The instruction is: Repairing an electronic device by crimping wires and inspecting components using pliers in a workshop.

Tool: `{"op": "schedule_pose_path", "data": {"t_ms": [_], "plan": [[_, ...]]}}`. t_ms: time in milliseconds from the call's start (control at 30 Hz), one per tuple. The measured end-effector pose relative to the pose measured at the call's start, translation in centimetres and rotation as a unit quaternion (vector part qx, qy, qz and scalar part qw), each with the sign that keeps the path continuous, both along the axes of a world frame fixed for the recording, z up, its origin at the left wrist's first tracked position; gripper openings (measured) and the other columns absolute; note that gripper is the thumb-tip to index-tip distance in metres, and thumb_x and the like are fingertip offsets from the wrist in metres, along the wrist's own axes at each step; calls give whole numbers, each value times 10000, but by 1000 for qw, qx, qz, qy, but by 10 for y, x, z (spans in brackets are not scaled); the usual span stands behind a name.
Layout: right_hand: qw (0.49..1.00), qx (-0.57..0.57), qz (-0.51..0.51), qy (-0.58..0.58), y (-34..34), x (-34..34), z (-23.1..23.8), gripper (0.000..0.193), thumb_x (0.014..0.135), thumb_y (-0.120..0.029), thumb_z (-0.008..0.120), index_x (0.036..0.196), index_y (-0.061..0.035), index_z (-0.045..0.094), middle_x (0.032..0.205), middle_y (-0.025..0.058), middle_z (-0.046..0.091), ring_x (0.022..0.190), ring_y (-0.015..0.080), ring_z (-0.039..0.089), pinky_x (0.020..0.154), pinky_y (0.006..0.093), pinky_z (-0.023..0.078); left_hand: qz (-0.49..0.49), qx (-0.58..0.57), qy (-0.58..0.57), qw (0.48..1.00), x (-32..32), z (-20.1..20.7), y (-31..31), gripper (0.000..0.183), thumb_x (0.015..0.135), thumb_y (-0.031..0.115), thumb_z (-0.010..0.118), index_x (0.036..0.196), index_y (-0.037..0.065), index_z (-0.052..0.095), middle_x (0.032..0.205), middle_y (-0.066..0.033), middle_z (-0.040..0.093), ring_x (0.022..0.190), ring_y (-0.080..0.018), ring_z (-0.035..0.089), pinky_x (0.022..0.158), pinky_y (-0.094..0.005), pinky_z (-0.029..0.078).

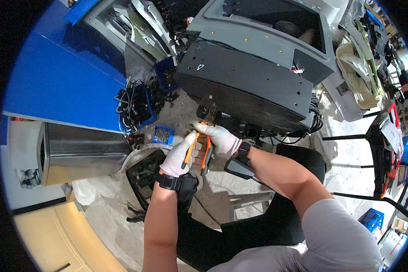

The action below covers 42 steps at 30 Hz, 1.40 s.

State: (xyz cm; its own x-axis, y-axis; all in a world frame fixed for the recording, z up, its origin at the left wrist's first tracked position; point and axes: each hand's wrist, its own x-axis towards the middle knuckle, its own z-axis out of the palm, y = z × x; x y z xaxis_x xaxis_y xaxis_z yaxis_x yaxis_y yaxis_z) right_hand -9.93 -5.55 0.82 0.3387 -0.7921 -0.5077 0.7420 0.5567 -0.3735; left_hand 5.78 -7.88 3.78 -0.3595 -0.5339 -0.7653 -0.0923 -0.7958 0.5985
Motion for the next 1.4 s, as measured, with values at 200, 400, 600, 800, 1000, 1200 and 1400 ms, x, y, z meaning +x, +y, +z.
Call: {"op": "schedule_pose_path", "data": {"t_ms": [200,400,600,800,1000,1200,1400], "plan": [[921,-41,37,384,-12,13,-11,308,850,-357,605,882,-54,649,685,100,626,601,205,604,562,319,462,-172,-275,-269,907,-15,17,9,556,905,482,449,1027,-46,574,893,-117,637,840,-239,566,776,-351,426],[810,-137,96,562,-15,23,-16,248,898,-228,468,987,-56,622,723,153,629,680,299,633,625,387,500,-288,-391,-304,819,0,33,24,569,741,398,675,1106,2,491,1001,-242,590,934,-406,563,787,-440,449],[909,-63,58,407,-16,16,11,361,803,-366,636,796,-6,650,684,38,588,614,126,529,573,305,422,-239,-444,-392,769,2,7,16,414,769,283,666,1059,9,557,949,-221,620,870,-359,601,747,-393,462],[986,-64,-44,145,1,7,2,307,802,-350,689,877,-57,635,793,52,643,688,132,601,619,291,496,-137,-146,-164,966,14,2,5,249,796,254,649,861,14,647,749,-19,630,623,-118,572,550,-283,431],[999,37,-16,4,2,2,10,304,829,-375,645,901,-83,600,804,58,627,684,187,611,619,341,522,73,58,78,993,0,19,17,407,898,463,475,1085,115,572,866,-51,646,712,-184,645,570,-349,541],[917,-35,2,397,-6,9,-9,265,839,-273,587,867,-10,615,712,155,624,683,234,636,611,372,491,44,9,-16,999,-1,-17,10,403,920,451,444,1107,118,572,905,-55,654,759,-170,644,622,-330,530],[812,-66,33,579,-14,18,-26,296,856,-260,506,822,11,622,685,157,615,656,264,597,599,378,466,-203,-330,-322,864,-11,-52,17,587,930,478,318,1097,-38,543,1050,-254,594,1016,-385,550,835,-406,427]]}}
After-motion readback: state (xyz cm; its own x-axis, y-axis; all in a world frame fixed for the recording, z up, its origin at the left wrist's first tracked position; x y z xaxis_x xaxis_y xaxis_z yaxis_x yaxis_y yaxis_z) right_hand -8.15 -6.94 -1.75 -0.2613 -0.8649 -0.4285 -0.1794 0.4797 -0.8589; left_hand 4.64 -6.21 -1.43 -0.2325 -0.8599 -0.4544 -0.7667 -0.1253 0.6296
